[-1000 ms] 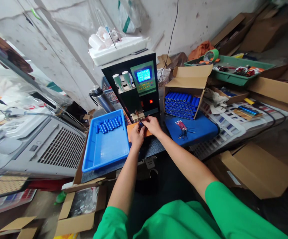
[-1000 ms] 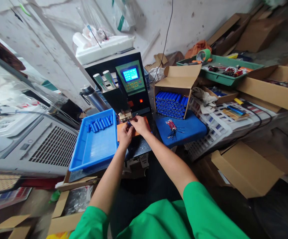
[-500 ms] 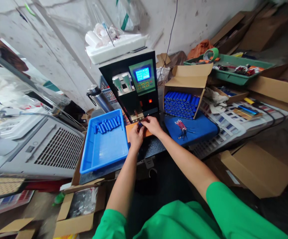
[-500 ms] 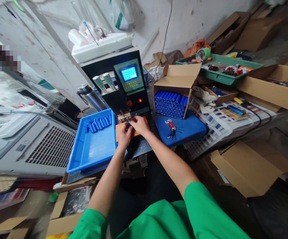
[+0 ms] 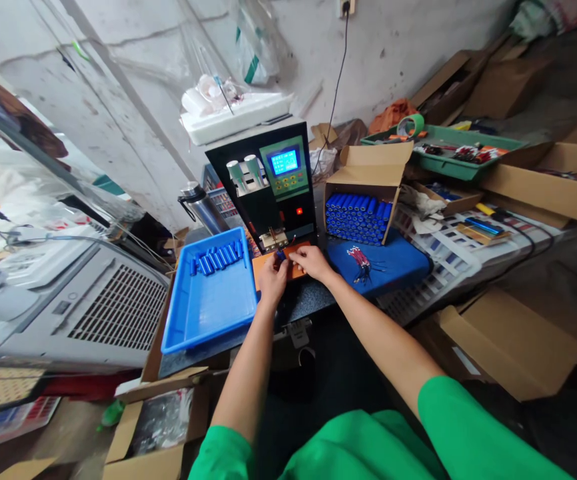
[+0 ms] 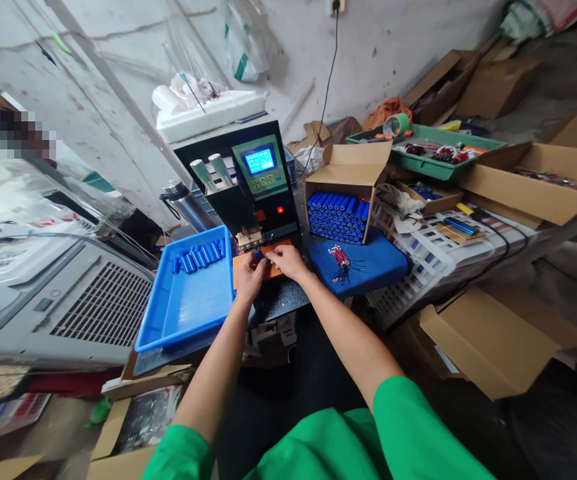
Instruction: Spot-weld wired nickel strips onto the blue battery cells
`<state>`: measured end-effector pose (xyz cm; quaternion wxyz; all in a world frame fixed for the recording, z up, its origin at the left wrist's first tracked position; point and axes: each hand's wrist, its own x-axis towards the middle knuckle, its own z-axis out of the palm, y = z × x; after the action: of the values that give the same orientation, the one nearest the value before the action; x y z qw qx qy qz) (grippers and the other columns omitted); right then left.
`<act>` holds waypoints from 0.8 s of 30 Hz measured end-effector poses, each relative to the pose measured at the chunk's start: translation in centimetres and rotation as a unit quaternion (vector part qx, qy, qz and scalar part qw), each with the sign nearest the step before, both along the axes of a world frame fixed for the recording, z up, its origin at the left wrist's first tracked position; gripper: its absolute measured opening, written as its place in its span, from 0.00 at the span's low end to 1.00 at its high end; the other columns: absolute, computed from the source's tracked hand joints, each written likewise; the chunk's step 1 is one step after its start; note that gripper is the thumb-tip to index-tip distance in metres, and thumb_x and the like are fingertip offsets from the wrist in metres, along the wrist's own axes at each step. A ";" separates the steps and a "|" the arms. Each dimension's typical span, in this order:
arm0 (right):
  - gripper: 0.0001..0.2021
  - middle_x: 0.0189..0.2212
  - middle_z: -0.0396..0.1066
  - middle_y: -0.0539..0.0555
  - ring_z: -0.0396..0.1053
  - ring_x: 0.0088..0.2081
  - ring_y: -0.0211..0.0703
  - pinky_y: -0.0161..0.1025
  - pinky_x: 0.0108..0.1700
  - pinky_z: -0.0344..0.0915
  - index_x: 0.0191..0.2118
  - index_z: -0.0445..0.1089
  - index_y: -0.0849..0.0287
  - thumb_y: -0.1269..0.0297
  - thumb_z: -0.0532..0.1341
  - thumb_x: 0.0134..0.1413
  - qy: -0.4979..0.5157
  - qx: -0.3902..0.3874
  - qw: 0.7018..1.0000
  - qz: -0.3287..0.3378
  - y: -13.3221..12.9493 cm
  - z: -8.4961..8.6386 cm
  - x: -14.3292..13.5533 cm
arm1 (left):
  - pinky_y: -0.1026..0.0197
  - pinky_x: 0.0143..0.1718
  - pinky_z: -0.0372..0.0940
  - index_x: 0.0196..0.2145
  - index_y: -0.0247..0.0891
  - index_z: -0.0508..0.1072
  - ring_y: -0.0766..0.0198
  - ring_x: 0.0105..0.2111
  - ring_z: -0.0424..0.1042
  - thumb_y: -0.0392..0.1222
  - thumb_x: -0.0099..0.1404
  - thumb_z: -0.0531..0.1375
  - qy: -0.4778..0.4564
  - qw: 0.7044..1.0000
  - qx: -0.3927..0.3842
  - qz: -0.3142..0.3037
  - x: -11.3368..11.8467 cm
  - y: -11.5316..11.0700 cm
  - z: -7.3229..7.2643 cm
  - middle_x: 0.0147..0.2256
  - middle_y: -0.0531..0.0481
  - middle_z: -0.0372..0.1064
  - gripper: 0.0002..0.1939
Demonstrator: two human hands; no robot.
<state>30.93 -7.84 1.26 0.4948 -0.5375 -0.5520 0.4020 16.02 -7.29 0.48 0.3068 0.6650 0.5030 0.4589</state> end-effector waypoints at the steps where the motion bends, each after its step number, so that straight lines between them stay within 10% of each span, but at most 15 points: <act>1: 0.16 0.15 0.64 0.47 0.61 0.18 0.34 0.31 0.21 0.57 0.23 0.66 0.59 0.54 0.63 0.54 0.025 -0.016 1.000 0.007 0.0 0.1 0.0 | 0.60 0.40 0.66 0.45 0.37 0.75 0.63 0.34 0.72 0.47 0.64 0.61 -0.024 1.000 0.006 -0.001 -0.1 0.0 0.1 0.35 0.48 0.75 0.15; 6: 0.16 0.17 0.68 0.50 0.62 0.17 0.32 0.28 0.17 0.58 0.22 0.67 0.61 0.57 0.67 0.52 0.106 -0.067 0.992 0.008 -0.1 0.9 0.2 | 0.56 0.48 0.68 0.44 0.36 0.75 0.59 0.43 0.75 0.48 0.66 0.57 -0.106 0.992 0.030 0.061 -1.1 -0.9 0.1 0.44 0.43 0.76 0.15; 24: 0.14 0.19 0.69 0.49 0.65 0.19 0.33 0.29 0.22 0.62 0.26 0.69 0.61 0.56 0.68 0.50 0.161 -0.060 0.983 0.057 -0.2 1.0 1.0 | 0.54 0.44 0.60 0.34 0.41 0.78 0.56 0.38 0.70 0.43 0.66 0.59 0.220 0.974 0.030 0.035 -0.4 -2.7 0.3 0.33 0.46 0.74 0.09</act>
<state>31.94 -8.08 2.21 0.5203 -0.4620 -0.4695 0.5435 15.60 -10.03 0.82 0.1522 0.7409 0.5669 0.3265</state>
